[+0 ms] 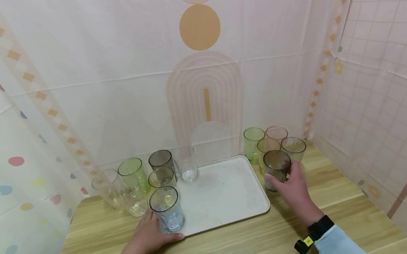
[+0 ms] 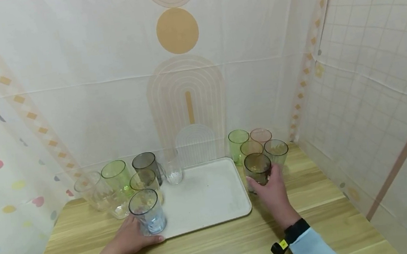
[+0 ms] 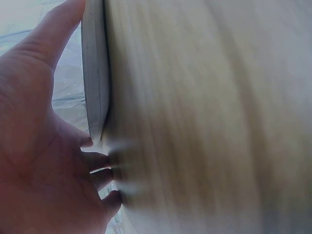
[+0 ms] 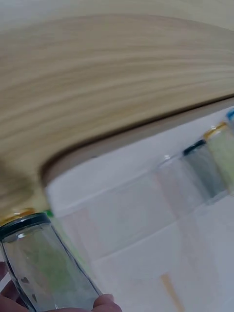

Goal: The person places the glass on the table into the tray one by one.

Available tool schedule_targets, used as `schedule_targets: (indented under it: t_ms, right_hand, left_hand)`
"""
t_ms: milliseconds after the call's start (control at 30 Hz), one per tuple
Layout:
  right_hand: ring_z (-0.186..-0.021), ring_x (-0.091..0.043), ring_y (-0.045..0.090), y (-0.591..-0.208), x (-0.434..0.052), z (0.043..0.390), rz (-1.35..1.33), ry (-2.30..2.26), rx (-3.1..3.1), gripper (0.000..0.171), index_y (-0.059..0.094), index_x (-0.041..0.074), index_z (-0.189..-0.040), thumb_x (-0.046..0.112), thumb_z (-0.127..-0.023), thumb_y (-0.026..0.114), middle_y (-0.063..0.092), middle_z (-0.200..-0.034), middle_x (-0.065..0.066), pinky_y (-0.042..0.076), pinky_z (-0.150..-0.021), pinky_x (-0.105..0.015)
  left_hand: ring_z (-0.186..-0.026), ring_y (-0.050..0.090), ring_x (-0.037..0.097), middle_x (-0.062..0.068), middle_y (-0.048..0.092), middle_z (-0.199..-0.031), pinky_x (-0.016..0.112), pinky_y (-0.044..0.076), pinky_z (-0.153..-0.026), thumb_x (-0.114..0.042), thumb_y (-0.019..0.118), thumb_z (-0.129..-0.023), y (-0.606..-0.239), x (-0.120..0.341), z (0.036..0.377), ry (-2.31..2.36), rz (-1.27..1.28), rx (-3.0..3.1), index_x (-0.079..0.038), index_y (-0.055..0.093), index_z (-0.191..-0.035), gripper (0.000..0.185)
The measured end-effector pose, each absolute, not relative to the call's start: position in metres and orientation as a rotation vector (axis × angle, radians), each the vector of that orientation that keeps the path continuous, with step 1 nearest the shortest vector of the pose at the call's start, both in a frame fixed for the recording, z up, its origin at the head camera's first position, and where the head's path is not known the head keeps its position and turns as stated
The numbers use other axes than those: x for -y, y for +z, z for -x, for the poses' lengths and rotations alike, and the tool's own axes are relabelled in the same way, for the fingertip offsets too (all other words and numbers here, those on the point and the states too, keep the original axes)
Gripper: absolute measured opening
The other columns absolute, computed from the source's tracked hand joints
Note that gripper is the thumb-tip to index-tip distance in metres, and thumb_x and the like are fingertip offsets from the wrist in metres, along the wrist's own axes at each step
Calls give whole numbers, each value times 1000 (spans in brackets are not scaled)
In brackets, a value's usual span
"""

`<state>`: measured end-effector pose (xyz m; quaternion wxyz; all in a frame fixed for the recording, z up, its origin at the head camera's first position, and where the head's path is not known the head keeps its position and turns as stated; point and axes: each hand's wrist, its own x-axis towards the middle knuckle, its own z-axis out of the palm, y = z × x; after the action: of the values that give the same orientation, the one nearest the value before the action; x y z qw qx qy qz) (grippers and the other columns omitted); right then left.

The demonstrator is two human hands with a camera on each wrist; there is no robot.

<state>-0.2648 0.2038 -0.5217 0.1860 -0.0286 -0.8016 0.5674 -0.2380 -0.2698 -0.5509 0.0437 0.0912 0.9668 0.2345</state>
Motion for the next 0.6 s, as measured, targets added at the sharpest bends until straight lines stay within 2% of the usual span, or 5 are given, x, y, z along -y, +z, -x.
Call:
schedule_targets:
  t_ms: [267,433,600]
  right_hand:
    - [-143,-40,50,-516,-159,281,21,1692,2339,86,36,3,-160,29,-97,89,49,-153,-22,51,-115,-59]
    - [-136,-40,56,-519,-125,294,-25,1689,2369,76,43,4,-151,29,-97,89,56,-144,-21,56,-106,-55]
    - [-131,-39,58,-521,-90,306,-119,1697,2386,71,48,1,-144,29,-95,90,60,-136,-21,55,-106,-55]
  left_hand:
    - [-156,28,65,44,26,-169,73,27,-127,-77,93,-71,-547,269,236,704,-293,-2970,18,26,-165,150]
    - [-155,31,64,43,29,-169,73,29,-127,-80,92,-69,-547,269,236,715,-288,-2975,16,26,-166,151]
    - [-155,31,64,43,29,-168,73,28,-127,-80,93,-69,-548,269,236,723,-287,-2978,15,27,-166,151]
